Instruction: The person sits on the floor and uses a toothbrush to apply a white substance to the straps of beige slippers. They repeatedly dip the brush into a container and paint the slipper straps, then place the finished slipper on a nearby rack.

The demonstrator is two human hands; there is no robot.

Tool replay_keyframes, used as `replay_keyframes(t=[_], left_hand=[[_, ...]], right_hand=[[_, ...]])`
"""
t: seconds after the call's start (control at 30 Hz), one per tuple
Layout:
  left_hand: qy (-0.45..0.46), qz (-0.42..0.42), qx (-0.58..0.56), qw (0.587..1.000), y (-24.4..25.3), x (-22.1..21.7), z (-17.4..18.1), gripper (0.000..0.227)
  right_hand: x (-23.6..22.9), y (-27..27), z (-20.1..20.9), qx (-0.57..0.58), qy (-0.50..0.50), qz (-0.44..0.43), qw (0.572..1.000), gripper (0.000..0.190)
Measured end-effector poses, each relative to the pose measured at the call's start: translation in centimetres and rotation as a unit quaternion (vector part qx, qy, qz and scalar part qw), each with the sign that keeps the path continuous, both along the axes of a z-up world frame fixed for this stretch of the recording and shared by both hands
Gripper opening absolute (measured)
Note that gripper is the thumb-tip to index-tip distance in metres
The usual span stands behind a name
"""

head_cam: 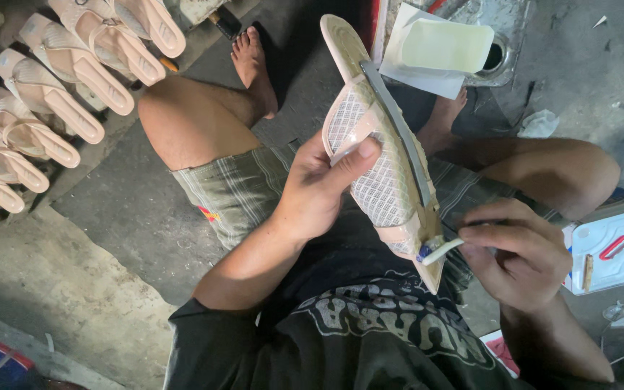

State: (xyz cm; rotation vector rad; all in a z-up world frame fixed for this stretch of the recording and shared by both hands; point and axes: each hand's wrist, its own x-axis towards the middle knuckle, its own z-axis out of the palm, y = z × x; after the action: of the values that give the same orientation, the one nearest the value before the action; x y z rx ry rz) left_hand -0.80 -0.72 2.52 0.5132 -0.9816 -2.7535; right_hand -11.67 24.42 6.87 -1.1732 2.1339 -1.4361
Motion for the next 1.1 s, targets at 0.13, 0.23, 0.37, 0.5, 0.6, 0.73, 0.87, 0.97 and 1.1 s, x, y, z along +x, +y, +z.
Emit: replay_keyframes(t=[0.13, 0.23, 0.37, 0.5, 0.6, 0.73, 0.87, 0.97, 1.1], left_hand=[[-0.014, -0.012, -0.013, 1.0, 0.0, 0.1, -0.3, 0.029], [-0.027, -0.025, -0.034, 0.999, 0.5, 0.0, -0.4, 0.028], [-0.017, -0.021, -0.023, 0.999, 0.4, 0.0, -0.6, 0.028], [-0.019, -0.03, -0.008, 0.999, 0.6, 0.1, -0.5, 0.028], [-0.019, -0.059, -0.018, 0.998, 1.0, 0.2, -0.3, 0.031], [-0.012, -0.096, 0.057, 0.994, 1.6, 0.1, -0.3, 0.044], [0.061, -0.036, 0.159, 0.985, 2.7, 0.0, -0.9, 0.053], [0.125, 0.059, 0.114, 0.984, 3.9, -1.0, -2.7, 0.057], [0.166, 0.1, -0.146, 0.97, 4.3, -1.6, -5.1, 0.049]], right_hand=[[-0.8, 0.4, -0.1, 0.012, 0.037, 0.028, 0.999, 0.017], [-0.8, 0.6, -0.1, 0.051, 0.061, 0.011, 0.997, 0.016], [-1.1, 0.4, 0.3, 0.045, 0.075, -0.002, 0.996, 0.016], [-1.2, 0.0, 0.4, 0.055, 0.086, 0.011, 0.995, 0.017], [-1.6, -1.3, -0.9, 0.04, 0.043, -0.003, 0.998, 0.018], [-2.8, -3.2, -3.5, 0.077, 0.032, -0.074, 0.994, 0.018], [-4.2, -4.9, -6.4, 0.015, -0.322, -0.144, 0.936, 0.026], [-3.1, -5.2, -7.8, -0.181, -0.554, -0.109, 0.805, 0.037], [-2.1, -5.1, -8.4, -0.346, -0.59, -0.026, 0.729, 0.05]])
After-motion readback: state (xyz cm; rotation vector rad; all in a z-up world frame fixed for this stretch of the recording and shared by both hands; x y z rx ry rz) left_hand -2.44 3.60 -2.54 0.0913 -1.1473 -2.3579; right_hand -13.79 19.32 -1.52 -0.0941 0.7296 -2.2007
